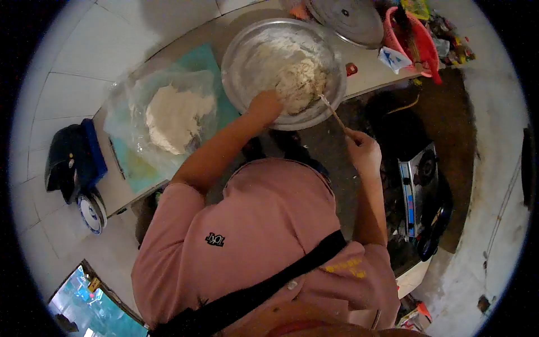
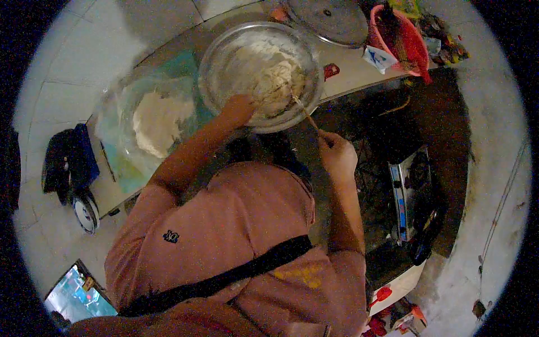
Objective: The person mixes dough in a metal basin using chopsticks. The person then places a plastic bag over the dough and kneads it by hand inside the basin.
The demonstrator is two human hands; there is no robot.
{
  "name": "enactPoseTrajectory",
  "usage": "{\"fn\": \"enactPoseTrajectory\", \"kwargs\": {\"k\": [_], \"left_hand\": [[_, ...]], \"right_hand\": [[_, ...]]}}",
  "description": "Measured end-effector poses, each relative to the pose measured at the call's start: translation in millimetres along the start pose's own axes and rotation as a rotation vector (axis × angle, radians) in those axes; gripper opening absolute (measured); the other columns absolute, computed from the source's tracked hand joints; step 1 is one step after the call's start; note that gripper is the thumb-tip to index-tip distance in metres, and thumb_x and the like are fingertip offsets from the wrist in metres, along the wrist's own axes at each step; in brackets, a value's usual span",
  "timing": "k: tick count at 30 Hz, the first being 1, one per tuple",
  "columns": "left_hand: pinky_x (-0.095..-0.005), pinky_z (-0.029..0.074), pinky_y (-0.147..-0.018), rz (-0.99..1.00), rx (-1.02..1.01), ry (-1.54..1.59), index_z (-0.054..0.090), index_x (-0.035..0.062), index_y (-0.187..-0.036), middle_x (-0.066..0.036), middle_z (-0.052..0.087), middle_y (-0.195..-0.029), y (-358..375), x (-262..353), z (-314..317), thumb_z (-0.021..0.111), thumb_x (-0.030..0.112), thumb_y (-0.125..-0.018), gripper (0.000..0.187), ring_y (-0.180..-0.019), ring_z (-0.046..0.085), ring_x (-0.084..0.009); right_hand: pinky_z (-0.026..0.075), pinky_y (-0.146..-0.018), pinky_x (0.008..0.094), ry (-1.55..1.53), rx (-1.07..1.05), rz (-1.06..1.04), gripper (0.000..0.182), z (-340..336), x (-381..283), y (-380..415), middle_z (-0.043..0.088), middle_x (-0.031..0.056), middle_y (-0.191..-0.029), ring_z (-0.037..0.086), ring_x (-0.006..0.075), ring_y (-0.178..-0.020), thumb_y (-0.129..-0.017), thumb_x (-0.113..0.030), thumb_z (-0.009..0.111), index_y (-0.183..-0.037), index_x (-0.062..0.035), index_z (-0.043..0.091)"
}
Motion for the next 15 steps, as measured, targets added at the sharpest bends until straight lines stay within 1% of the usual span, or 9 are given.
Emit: {"fn": "enactPoseTrajectory", "kwargs": {"k": [2,3,5,8,11,12,14,15], "left_hand": [[-0.0368,0.043,-0.049,0.376,0.016,0.033,0.059,0.0002,-0.085,-0.012,0.057,-0.069,7,19,-12,0.049,0.017,-0.077,0.021,-0.055,0.054,-0.0258],[-0.0330,0.041,-0.045,0.051,-0.113,0.487,0.059,0.0013,-0.087,-0.009,0.055,-0.067,3,4,-11,0.049,0.017,-0.079,0.021,-0.052,0.051,-0.0209],[-0.0253,0.036,-0.038,-0.656,-0.377,1.359,0.059,0.0035,-0.091,-0.004,0.051,-0.063,28,-4,11,0.047,0.017,-0.082,0.020,-0.046,0.045,-0.0110],[-0.0176,0.027,-0.034,-0.700,-0.291,1.415,0.060,0.0056,-0.091,0.000,0.047,-0.062,32,-5,14,0.045,0.020,-0.086,0.022,-0.043,0.034,-0.0031],[-0.0172,0.025,-0.031,-0.772,-0.270,1.392,0.058,0.0029,-0.094,0.000,0.046,-0.062,32,-5,11,0.043,0.017,-0.086,0.022,-0.039,0.031,-0.0040],[-0.0167,0.024,-0.031,-0.789,-0.295,1.517,0.057,0.0020,-0.095,0.001,0.045,-0.061,32,-4,15,0.043,0.017,-0.086,0.022,-0.039,0.030,-0.0036],[-0.0155,0.023,-0.030,-0.818,-0.341,1.772,0.055,0.0004,-0.097,0.002,0.044,-0.061,33,-3,22,0.043,0.016,-0.086,0.022,-0.038,0.029,-0.0028],[-0.0156,0.023,-0.030,-0.797,-0.344,1.778,0.054,0.0000,-0.098,0.002,0.043,-0.061,34,-3,21,0.042,0.016,-0.086,0.022,-0.038,0.029,-0.0026]], "right_hand": [[0.047,-0.061,0.0307,-0.107,0.074,-0.080,0.023,8,16,-3,0.063,0.0110,-0.079,0.061,0.0239,-0.069,-0.075,-0.025,0.060,-0.095,-0.0140,0.064],[0.047,-0.061,0.0303,-0.174,0.070,-0.084,0.023,12,18,-5,0.063,0.0114,-0.081,0.061,0.0233,-0.069,-0.075,-0.024,0.060,-0.095,-0.0137,0.064],[0.047,-0.062,0.0295,-0.312,0.052,-0.090,0.023,21,14,-6,0.063,0.0122,-0.084,0.061,0.0220,-0.071,-0.075,-0.023,0.060,-0.096,-0.0130,0.063],[0.045,-0.064,0.0255,-0.380,0.028,-0.101,0.025,33,-2,-2,0.064,0.0065,-0.083,0.059,0.0109,-0.071,-0.077,-0.016,0.058,-0.100,-0.0077,0.061],[0.047,-0.067,0.0313,-0.286,-0.116,-0.048,0.025,65,-2,-2,0.062,0.0122,-0.091,0.061,0.0242,-0.076,-0.078,-0.026,0.057,-0.100,-0.0157,0.062],[0.047,-0.069,0.0338,-0.253,-0.122,-0.054,0.025,74,-2,-1,0.062,0.0107,-0.090,0.061,0.0265,-0.077,-0.079,-0.028,0.054,-0.101,-0.0177,0.062],[0.047,-0.069,0.0350,-0.105,-0.103,-0.033,0.025,80,0,-3,0.062,0.0098,-0.090,0.060,0.0271,-0.078,-0.079,-0.029,0.053,-0.101,-0.0180,0.062],[0.047,-0.069,0.0356,-0.032,-0.094,-0.023,0.025,80,-2,-4,0.062,0.0094,-0.089,0.060,0.0274,-0.079,-0.080,-0.029,0.053,-0.100,-0.0181,0.062]]}}
Point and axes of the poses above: each hand's wrist, its own y-axis away from the middle knuckle, its own z-axis out of the palm, x = y × z, the point moved 7 cm from there along -y, towards the middle knuckle
